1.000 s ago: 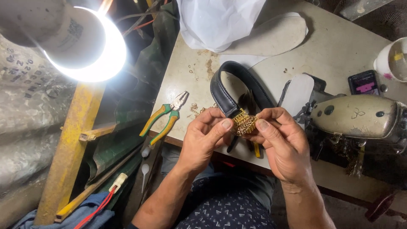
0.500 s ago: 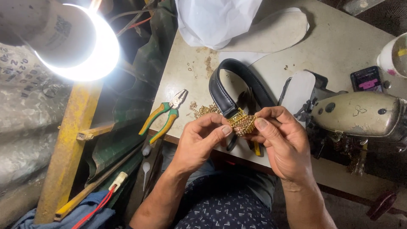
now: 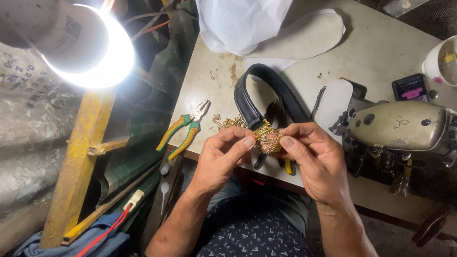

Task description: Attaching a decorative gold chain to a black leather belt using pliers at a repair bench.

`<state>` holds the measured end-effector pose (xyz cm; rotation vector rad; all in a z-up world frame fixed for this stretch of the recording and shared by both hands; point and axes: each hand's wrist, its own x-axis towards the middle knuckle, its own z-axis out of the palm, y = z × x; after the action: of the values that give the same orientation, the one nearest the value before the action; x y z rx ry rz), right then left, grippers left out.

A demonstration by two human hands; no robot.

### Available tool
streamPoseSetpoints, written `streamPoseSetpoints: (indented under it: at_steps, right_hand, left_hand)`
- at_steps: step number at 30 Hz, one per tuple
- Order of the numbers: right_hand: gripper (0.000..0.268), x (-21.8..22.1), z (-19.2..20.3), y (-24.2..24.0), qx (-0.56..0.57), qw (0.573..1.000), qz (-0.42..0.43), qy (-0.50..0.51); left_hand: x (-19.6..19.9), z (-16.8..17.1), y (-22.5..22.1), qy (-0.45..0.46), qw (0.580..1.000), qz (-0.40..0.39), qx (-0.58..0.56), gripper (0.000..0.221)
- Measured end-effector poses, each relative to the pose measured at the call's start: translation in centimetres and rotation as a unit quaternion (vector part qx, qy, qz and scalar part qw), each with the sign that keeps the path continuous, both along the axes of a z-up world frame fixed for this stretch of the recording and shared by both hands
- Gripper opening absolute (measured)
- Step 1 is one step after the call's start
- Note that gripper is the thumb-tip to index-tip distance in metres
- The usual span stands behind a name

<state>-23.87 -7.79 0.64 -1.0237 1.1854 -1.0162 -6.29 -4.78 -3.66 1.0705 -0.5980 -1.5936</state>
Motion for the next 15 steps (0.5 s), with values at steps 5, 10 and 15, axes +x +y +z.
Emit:
streamPoseSetpoints:
  at_steps: [5, 10, 15]
  right_hand:
    - [0.018, 0.1, 0.2, 0.2, -0.006, 1.000, 0.004, 0.000]
    - [0.016, -0.8, -0.5, 0.1, 0.005, 1.000, 0.022, -0.018]
    - [0.016, 0.0, 0.2, 0.1, 0.003, 0.999, 0.039, -0.014]
  left_hand:
    - [0.0, -0.2, 0.2, 0.023, 1.000, 0.011, 0.018, 0.020]
    - [0.2, -0.6, 0.3, 0.032, 0.999, 0.008, -0.003, 0.033]
    - [0.0, -1.6, 0.2, 0.078, 0.996, 0.030, 0.010, 0.049]
